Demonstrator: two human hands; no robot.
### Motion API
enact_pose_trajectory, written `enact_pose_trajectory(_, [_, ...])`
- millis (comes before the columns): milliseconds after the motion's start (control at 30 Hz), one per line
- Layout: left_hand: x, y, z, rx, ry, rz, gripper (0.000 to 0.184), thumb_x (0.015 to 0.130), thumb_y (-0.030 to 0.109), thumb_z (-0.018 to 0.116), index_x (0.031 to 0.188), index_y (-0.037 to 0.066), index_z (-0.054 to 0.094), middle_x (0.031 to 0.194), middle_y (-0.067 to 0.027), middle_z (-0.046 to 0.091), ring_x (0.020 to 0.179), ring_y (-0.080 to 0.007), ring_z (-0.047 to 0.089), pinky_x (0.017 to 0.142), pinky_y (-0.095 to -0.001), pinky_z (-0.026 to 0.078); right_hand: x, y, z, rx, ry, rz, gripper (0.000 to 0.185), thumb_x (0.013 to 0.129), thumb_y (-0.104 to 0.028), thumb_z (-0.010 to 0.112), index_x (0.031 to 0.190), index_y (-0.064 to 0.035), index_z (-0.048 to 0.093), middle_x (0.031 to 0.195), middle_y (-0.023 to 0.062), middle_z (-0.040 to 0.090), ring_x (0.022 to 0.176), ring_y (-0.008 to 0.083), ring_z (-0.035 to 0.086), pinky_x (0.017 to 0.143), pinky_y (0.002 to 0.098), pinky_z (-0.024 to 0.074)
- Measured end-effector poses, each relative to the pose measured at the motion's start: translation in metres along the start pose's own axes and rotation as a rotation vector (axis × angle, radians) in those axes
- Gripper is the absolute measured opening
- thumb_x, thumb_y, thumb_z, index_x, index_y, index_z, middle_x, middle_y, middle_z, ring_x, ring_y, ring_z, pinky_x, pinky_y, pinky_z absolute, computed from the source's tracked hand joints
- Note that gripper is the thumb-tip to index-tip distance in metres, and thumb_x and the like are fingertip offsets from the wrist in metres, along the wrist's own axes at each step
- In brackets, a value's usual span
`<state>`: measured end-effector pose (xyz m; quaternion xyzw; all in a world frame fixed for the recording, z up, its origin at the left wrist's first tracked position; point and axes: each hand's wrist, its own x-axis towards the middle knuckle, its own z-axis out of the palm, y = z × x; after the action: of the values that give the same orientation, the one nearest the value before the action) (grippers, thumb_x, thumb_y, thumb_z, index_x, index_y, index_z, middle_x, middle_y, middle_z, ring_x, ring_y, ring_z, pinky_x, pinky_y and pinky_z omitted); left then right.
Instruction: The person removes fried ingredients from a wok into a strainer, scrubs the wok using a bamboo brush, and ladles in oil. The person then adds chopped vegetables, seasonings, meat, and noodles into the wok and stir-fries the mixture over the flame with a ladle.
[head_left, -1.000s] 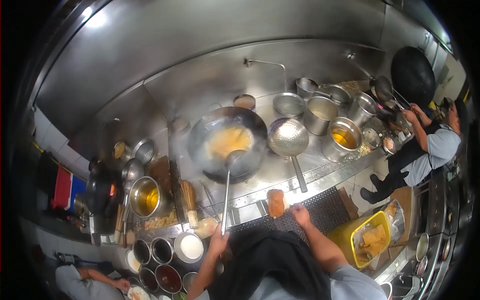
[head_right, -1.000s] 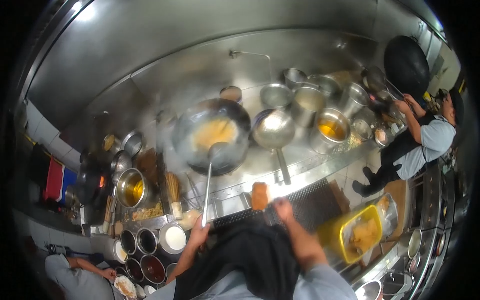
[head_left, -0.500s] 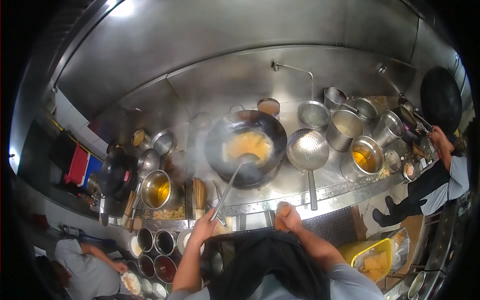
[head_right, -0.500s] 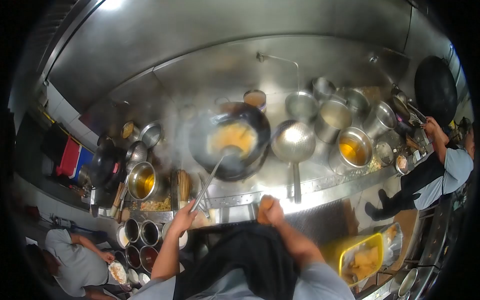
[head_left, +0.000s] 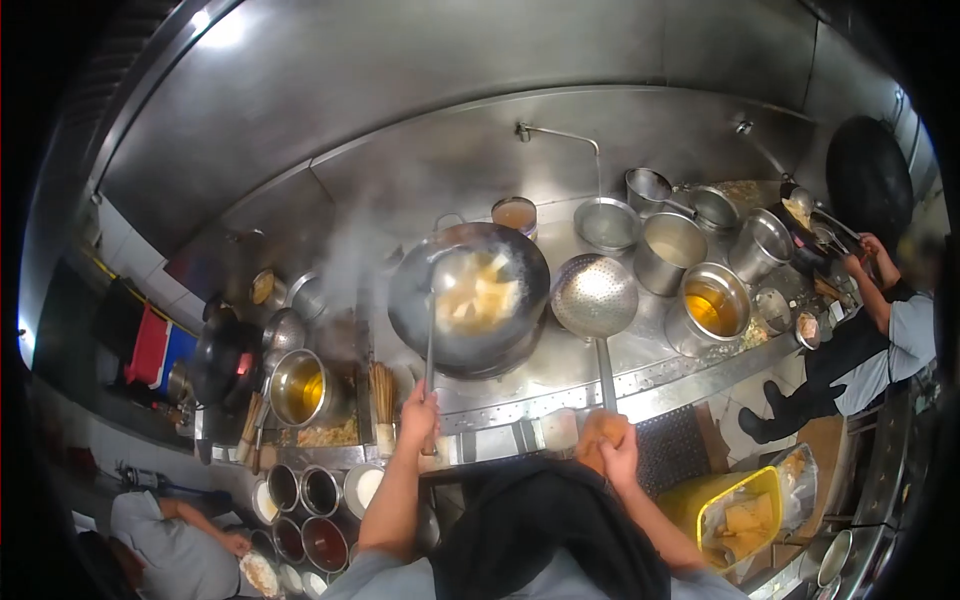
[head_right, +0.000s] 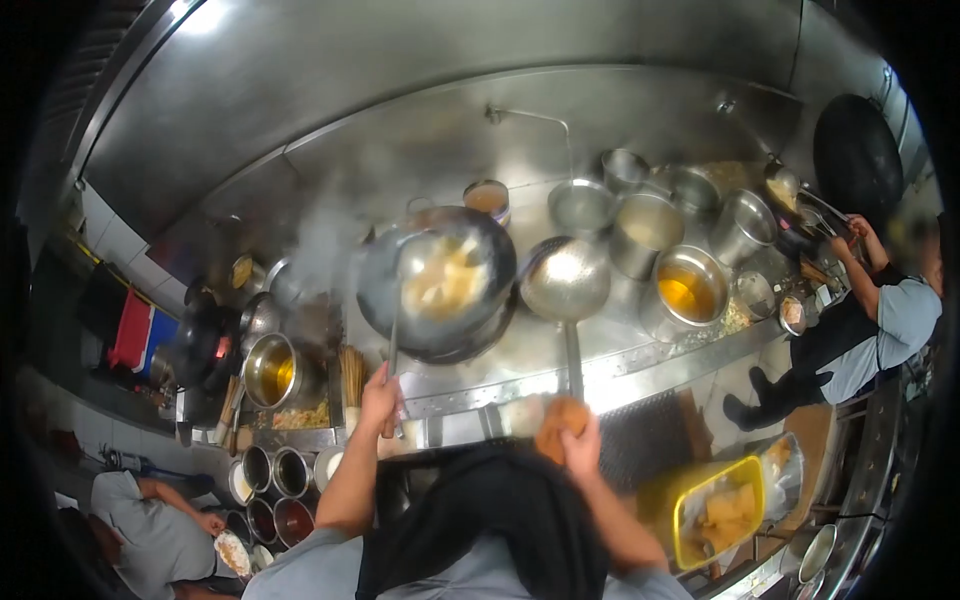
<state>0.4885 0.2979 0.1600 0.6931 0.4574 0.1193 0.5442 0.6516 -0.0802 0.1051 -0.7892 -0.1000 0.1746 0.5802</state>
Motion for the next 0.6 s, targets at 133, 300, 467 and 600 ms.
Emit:
enact_pose_trajectory(133, [0.019, 0.008, -0.007, -0.074, 0.008, -0.003, 0.061, 0.094, 0.013, 0.059, 0.151, 0.011, 0.038, 0.068, -0.0027, 0.053, 0.048, -0.0129, 0.050, 0.043, -0.0299, 0.045, -0.017, 0.021, -0.044, 0.000, 0.156, 0.037, 0.048, 0.083, -0.020, 0.069, 0.124, -0.0003, 0.052, 0.113, 0.0205, 0.065, 0.105, 0.0317, 0.064, 0.093, 0.0409, 0.0496])
enact_pose_trajectory(300, [0.041, 0.004, -0.006, -0.137, 0.003, -0.031, 0.049, 0.094, 0.010, 0.057, 0.142, 0.010, 0.046, 0.067, 0.0005, 0.053, 0.048, -0.0106, 0.050, 0.042, -0.0275, 0.042, -0.041, 0.078, -0.074, -0.263, 0.131, 0.188, 0.050, 0.083, -0.029, 0.069, 0.122, -0.0019, 0.055, 0.113, 0.0184, 0.066, 0.105, 0.0286, 0.065, 0.092, 0.0381, 0.0493])
enact_pose_trajectory(467, [0.019, 0.026, 0.005, -0.278, -0.168, -0.200, 0.040, 0.096, 0.014, 0.057, 0.136, 0.013, 0.050, 0.068, 0.0014, 0.050, 0.052, -0.0112, 0.049, 0.045, -0.0278, 0.044, -0.072, 0.147, -0.091, -0.305, 0.117, 0.456, 0.052, 0.082, -0.034, 0.069, 0.119, -0.0007, 0.056, 0.113, 0.0189, 0.068, 0.108, 0.0315, 0.066, 0.094, 0.0391, 0.0499])
enact_pose_trajectory(600, [0.007, 0.027, 0.006, -0.472, -0.368, -0.270, 0.024, 0.097, 0.017, 0.057, 0.121, 0.016, 0.053, 0.068, 0.0028, 0.051, 0.052, -0.0106, 0.048, 0.044, -0.0271, 0.040, -0.087, 0.156, -0.099, -0.412, 0.113, 0.513, 0.054, 0.082, -0.037, 0.069, 0.119, 0.0005, 0.056, 0.115, 0.0195, 0.067, 0.109, 0.0321, 0.066, 0.095, 0.0395, 0.0501])
